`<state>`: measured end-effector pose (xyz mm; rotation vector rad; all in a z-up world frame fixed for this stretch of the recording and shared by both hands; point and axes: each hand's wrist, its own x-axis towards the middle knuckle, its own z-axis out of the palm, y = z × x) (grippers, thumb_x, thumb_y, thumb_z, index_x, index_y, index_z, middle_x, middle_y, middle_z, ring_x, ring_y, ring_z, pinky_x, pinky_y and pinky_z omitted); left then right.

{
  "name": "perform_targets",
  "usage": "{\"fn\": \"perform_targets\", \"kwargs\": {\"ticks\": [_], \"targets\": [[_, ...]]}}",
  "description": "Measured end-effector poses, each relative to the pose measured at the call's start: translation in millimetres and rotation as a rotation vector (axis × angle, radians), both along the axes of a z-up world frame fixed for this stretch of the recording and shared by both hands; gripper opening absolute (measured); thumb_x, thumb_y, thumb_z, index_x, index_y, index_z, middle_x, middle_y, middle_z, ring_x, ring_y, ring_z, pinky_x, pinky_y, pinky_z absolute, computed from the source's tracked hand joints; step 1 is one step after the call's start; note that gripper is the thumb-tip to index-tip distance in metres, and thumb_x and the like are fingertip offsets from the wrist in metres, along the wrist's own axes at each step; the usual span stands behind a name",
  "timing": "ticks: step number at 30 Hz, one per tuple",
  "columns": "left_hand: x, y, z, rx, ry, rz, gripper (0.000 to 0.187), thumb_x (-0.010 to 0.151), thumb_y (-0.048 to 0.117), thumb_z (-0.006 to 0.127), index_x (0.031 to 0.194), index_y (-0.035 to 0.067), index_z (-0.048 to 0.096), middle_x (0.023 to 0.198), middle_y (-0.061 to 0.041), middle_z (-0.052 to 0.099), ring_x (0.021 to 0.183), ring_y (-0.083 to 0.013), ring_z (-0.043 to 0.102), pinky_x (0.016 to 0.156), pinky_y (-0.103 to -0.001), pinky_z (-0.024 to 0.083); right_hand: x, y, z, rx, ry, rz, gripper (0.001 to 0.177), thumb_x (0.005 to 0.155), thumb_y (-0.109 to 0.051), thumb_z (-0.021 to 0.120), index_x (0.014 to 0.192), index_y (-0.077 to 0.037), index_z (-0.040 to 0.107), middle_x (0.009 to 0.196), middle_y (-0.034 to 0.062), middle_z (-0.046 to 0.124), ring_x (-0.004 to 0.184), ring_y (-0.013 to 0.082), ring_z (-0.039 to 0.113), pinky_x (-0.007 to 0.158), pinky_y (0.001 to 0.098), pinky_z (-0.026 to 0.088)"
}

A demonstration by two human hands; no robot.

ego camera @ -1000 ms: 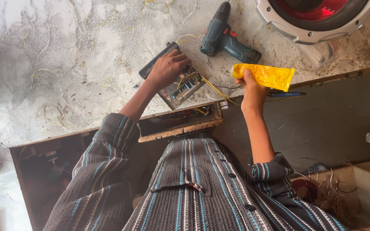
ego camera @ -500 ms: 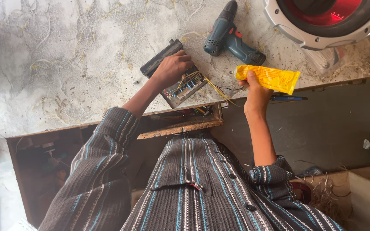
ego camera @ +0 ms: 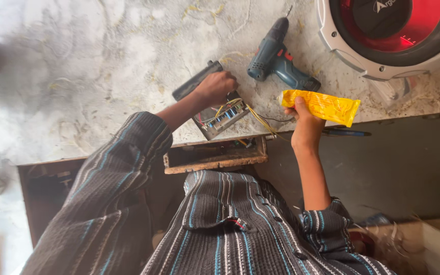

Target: The person cuts a piece of cardboard, places it inside an open electronic device, and wraps wires with electrical tape. They then apply a yellow substance from a tube to the device's interior and move a speaker on the table.

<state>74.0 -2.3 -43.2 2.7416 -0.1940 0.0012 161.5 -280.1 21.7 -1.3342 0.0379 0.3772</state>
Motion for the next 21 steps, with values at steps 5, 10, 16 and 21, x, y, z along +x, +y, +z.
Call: {"fn": "perform_targets", "kwargs": {"ticks": [5, 10, 16, 21], "targets": [[-1, -3, 9, -0.042, -0.034, -0.037, 0.029, 0.065, -0.010, 0.067, 0.089, 0.006, 0.071, 0.102, -0.007, 0.070, 0.108, -0.0314, 0.065, 0.087, -0.042, 0.055, 16, -7, 9, 0.080, -0.041, -0.014, 0.019, 0.098, -0.003, 0.066, 0.115, 0.004, 0.062, 0.105, 0.0110, 0.070, 0.086, 0.0199, 0.071, 0.070, 0.0322, 0.061], [-2, 2, 11, -0.051, -0.037, -0.085, 0.028, 0.066, -0.009, 0.067, 0.090, 0.005, 0.070, 0.100, -0.007, 0.069, 0.106, -0.0312, 0.064, 0.089, -0.041, 0.055, 25, -20, 13, 0.096, -0.037, -0.043, 0.021, 0.098, -0.003, 0.068, 0.116, 0.005, 0.061, 0.104, 0.0124, 0.071, 0.084, 0.0211, 0.071, 0.071, 0.0321, 0.061], [-9, -2, 13, 0.044, -0.069, -0.097, 0.024, 0.069, -0.005, 0.070, 0.091, 0.005, 0.070, 0.101, -0.008, 0.068, 0.109, -0.0306, 0.063, 0.092, -0.041, 0.055, 26, -25, 13, 0.074, -0.022, -0.046, 0.023, 0.098, -0.004, 0.067, 0.118, 0.004, 0.062, 0.108, 0.0118, 0.070, 0.088, 0.0201, 0.073, 0.070, 0.0315, 0.062], [-8, -4, 12, 0.148, 0.022, -0.114, 0.021, 0.071, -0.002, 0.072, 0.090, 0.005, 0.072, 0.101, -0.009, 0.068, 0.111, -0.0303, 0.063, 0.093, -0.040, 0.055, 25, -28, 12, 0.063, -0.027, -0.004, 0.023, 0.098, -0.003, 0.067, 0.119, 0.004, 0.060, 0.107, 0.0120, 0.069, 0.088, 0.0200, 0.072, 0.071, 0.0317, 0.062]]}}
